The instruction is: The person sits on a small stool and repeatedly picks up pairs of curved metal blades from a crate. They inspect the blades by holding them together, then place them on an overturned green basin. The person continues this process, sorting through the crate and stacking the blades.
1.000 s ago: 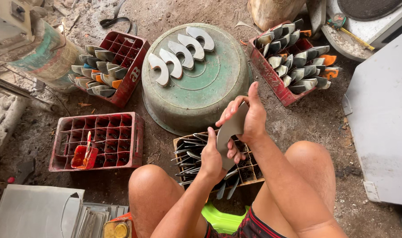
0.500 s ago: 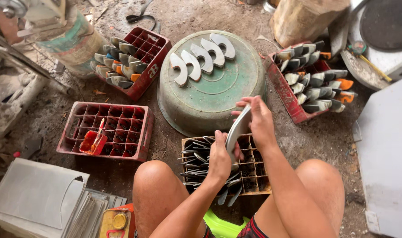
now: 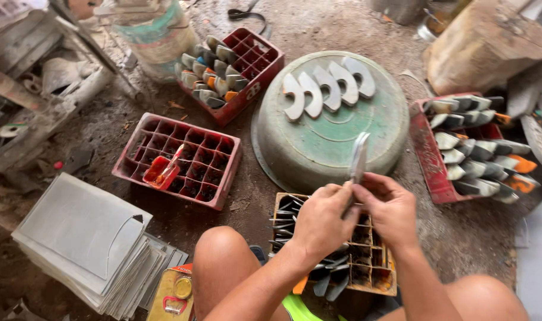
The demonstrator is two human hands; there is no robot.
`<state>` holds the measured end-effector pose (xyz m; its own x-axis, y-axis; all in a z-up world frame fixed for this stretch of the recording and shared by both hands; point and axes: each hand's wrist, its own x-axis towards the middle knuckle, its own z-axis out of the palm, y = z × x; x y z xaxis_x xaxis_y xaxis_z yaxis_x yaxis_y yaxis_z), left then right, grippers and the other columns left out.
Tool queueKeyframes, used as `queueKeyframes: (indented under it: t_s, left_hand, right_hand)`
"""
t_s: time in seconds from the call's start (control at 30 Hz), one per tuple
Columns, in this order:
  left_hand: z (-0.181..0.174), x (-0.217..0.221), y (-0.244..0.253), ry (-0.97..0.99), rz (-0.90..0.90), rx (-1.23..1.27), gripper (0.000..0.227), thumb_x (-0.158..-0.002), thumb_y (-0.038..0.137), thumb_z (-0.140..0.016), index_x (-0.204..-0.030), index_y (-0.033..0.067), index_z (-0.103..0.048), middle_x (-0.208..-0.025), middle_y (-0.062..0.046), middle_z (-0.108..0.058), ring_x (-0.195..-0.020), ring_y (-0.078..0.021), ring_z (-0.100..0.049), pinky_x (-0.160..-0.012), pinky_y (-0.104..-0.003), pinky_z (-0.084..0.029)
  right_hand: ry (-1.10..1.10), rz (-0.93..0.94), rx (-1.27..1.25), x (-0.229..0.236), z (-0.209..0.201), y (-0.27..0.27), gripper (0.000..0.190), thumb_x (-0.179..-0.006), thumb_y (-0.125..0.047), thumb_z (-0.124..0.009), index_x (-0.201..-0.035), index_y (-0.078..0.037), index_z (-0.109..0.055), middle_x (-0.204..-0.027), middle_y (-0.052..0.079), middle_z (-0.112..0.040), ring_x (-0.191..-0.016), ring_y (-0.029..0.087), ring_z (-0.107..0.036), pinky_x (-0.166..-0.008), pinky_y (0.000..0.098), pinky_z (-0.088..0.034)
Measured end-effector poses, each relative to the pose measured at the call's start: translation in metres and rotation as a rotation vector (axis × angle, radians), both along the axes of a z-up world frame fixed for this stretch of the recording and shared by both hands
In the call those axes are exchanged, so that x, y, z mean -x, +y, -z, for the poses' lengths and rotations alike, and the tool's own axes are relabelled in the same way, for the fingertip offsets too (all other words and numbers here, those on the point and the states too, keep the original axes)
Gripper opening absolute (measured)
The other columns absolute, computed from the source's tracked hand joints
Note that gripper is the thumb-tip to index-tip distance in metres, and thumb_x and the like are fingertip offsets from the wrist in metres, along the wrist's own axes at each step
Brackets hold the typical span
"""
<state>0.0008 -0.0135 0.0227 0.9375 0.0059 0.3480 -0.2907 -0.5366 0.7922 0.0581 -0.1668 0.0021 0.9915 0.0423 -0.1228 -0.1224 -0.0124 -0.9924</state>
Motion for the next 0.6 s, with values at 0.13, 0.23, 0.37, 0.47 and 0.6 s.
queueKeyframes:
  t_s: [0.13, 0.23, 0.37, 0.47, 0.6]
  left_hand:
    - [0.003, -0.024, 0.028, 0.135, 0.203, -0.174, 0.073, -0.08, 0.033, -0.079, -0.139, -0.0034, -0.055, -0.11, -0.02, -0.069, -0.096, -0.0393, -0.067, -0.084, -0.048, -0.056]
    - [0.023, -0.038, 0.044, 0.343, 0.227, -0.437, 0.064, -0.086, 0.041, -0.078, -0.132, 0.0001, -0.059, -0.109, -0.017, -0.07, -0.1, -0.0368, -0.068, -0.084, -0.048, -0.056]
    - [0.05, -0.046, 0.057, 0.87, 0.509, -0.715, 0.053, -0.083, 0.05, -0.077, -0.113, 0.0064, -0.073, -0.113, -0.015, -0.071, -0.107, -0.0326, -0.068, -0.089, -0.047, -0.055]
    - [0.064, -0.047, 0.052, 0.834, 0.555, -0.65, 0.06, -0.089, 0.052, -0.075, -0.117, -0.0004, -0.068, -0.113, -0.019, -0.071, -0.107, -0.0349, -0.068, -0.089, -0.049, -0.053]
    - [0.08, -0.047, 0.042, 0.702, 0.544, -0.543, 0.064, -0.089, 0.05, -0.077, -0.123, -0.0031, -0.064, -0.114, -0.022, -0.069, -0.107, -0.0383, -0.066, -0.089, -0.052, -0.051]
  right_hand:
    - [0.149, -0.079, 0.101, -0.053, 0.013, -0.007, 0.034, -0.087, -0.009, -0.075, -0.116, 0.008, -0.069, -0.102, 0.016, -0.077, -0.082, 0.02, -0.075, -0.069, 0.0332, -0.063]
    - [0.198, -0.184, 0.264, -0.115, 0.046, 0.011, 0.032, -0.087, -0.009, -0.074, -0.115, 0.006, -0.069, -0.097, 0.018, -0.075, -0.077, 0.022, -0.076, -0.067, 0.0343, -0.064]
    - [0.069, -0.126, 0.708, -0.206, 0.1, 0.051, 0.037, -0.082, -0.02, -0.076, -0.112, 0.001, -0.073, -0.1, 0.013, -0.076, -0.075, 0.024, -0.075, -0.066, 0.0392, -0.062]
    - [-0.142, -0.144, 1.003, -0.265, 0.133, 0.077, 0.037, -0.082, -0.03, -0.076, -0.102, 0.001, -0.075, -0.099, 0.021, -0.075, -0.093, 0.034, -0.072, -0.087, 0.0435, -0.057]
    - [-0.247, -0.12, 1.193, -0.323, 0.168, 0.111, 0.038, -0.083, -0.031, -0.077, -0.098, 0.003, -0.073, -0.108, 0.027, -0.07, -0.103, 0.043, -0.066, -0.092, 0.0495, -0.053]
